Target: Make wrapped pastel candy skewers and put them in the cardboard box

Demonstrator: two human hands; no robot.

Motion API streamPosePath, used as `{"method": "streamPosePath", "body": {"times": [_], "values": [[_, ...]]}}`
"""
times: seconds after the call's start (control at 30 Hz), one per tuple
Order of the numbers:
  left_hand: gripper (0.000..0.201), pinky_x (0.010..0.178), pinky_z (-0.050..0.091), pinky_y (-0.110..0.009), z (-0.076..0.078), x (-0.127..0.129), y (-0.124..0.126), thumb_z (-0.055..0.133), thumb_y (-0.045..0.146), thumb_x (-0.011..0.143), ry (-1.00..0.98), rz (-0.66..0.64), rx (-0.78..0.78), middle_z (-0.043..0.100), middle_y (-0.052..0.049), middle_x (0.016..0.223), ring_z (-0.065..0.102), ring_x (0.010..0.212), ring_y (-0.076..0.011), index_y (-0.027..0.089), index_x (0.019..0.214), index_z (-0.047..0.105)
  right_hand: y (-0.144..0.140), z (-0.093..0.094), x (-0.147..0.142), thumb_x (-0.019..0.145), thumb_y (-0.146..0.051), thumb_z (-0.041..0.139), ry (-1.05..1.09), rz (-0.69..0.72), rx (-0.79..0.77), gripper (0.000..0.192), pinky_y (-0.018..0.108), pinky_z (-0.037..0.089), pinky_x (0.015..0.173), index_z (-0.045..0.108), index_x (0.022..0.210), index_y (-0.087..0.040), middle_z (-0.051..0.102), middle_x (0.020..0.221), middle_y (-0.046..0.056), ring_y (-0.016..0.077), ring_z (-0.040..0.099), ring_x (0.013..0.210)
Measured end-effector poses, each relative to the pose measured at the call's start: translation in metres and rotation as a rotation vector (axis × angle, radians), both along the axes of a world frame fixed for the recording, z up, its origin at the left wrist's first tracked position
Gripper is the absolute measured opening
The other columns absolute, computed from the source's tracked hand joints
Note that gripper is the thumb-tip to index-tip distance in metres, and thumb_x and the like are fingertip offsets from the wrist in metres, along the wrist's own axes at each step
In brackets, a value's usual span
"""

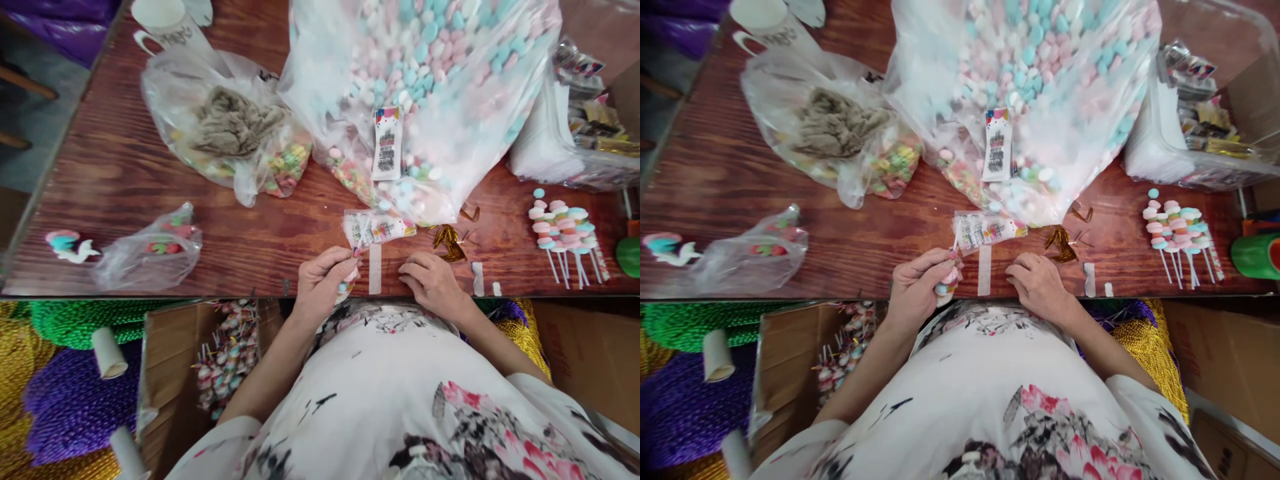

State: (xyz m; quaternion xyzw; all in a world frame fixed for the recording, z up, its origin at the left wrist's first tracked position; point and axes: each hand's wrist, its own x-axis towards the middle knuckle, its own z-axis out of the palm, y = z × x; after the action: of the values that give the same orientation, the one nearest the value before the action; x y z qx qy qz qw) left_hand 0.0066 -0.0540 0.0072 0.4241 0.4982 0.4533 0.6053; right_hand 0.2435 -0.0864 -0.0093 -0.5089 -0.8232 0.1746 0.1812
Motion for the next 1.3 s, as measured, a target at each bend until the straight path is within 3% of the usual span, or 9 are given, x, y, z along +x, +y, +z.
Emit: {"method": "streamPosePath", "body": {"times": [0.17,0.37,0.43,0.53,0.6,0.67,0.83,1.1,1.3], "values": [[0.011,0.057,0.044,-0.026,0.005,0.004,0.002,0.076,0.029,0.073,0.029,-0.039,0.031,0.066,-0.004,0.075,0.057,0.063,-0.0126,0.018,0.076,0.077,0.002,-0.006,-0.014,0.092,-0.023,0.055,-0.093,0.005,0.039,0.013,0.039,0.033,0.076,0.067,0.093,-0.020,0.066,0.094,0.008,0.0238,0.048,0.091],[0.013,0.059,0.043,-0.025,0.009,0.004,0.005,0.075,0.029,0.074,0.054,-0.040,0.062,0.065,-0.003,0.072,0.056,0.063,-0.0118,0.016,0.073,0.076,0.010,-0.009,-0.026,0.089,-0.012,0.049,-0.246,0.071,0.062,0.015,0.038,0.032,0.073,0.062,0.083,-0.016,0.062,0.088,0.011,0.0241,0.045,0.085],[0.013,0.059,0.042,-0.025,0.009,0.001,0.005,0.074,0.029,0.075,0.069,-0.038,0.068,0.063,-0.003,0.071,0.054,0.062,-0.0113,0.016,0.072,0.076,0.010,-0.005,-0.021,0.089,-0.010,0.046,-0.105,0.065,0.049,0.017,0.036,0.034,0.071,0.059,0.081,-0.016,0.060,0.082,0.010,0.0218,0.046,0.078],[0.012,0.058,0.041,-0.024,0.007,0.001,0.005,0.073,0.028,0.076,0.106,-0.052,0.060,0.061,-0.001,0.069,0.052,0.062,-0.0109,0.016,0.072,0.075,0.007,0.010,-0.015,0.092,-0.011,0.045,0.328,-0.053,-0.004,0.016,0.031,0.039,0.067,0.055,0.082,-0.018,0.055,0.075,0.003,0.0168,0.048,0.070],[0.012,0.059,0.041,-0.024,0.007,0.006,0.006,0.071,0.027,0.077,0.133,-0.101,0.079,0.060,-0.001,0.068,0.052,0.063,-0.0110,0.016,0.073,0.075,0.006,0.023,-0.019,0.092,-0.013,0.048,0.579,-0.154,0.014,0.012,0.029,0.043,0.066,0.058,0.089,-0.020,0.056,0.078,0.001,0.0148,0.051,0.071],[0.013,0.061,0.041,-0.024,0.007,0.015,0.009,0.067,0.025,0.080,0.131,-0.179,0.118,0.059,-0.001,0.068,0.051,0.063,-0.0109,0.016,0.071,0.073,0.008,0.034,-0.030,0.091,-0.012,0.051,0.693,-0.168,0.089,0.016,0.030,0.046,0.068,0.061,0.098,-0.022,0.060,0.084,0.002,0.0150,0.056,0.075],[0.025,0.062,0.040,-0.024,0.012,0.030,0.015,0.058,0.021,0.081,0.099,-0.224,0.171,0.053,0.001,0.061,0.047,0.061,-0.0104,0.016,0.056,0.061,0.019,0.031,-0.054,0.088,-0.005,0.050,0.600,-0.052,0.267,0.031,0.031,0.048,0.066,0.068,0.105,-0.023,0.060,0.078,0.003,0.0152,0.055,0.073],[0.015,0.074,0.046,-0.028,0.009,0.022,0.014,0.062,0.024,0.079,0.046,-0.278,0.157,0.065,-0.003,0.078,0.058,0.076,-0.0147,0.016,0.069,0.069,0.025,0.008,-0.053,0.087,-0.006,0.053,0.753,-0.147,0.118,0.026,0.025,0.044,0.057,0.072,0.095,-0.022,0.057,0.070,0.000,0.0113,0.054,0.062],[0.031,0.066,0.042,-0.028,0.003,0.021,0.019,0.062,0.029,0.085,0.067,-0.264,0.207,0.058,-0.002,0.063,0.052,0.065,-0.0132,0.016,0.057,0.062,0.025,0.004,-0.062,0.083,-0.008,0.060,0.824,-0.242,0.126,0.020,0.027,0.049,0.066,0.061,0.098,-0.021,0.063,0.081,0.000,0.0121,0.059,0.070]]}}
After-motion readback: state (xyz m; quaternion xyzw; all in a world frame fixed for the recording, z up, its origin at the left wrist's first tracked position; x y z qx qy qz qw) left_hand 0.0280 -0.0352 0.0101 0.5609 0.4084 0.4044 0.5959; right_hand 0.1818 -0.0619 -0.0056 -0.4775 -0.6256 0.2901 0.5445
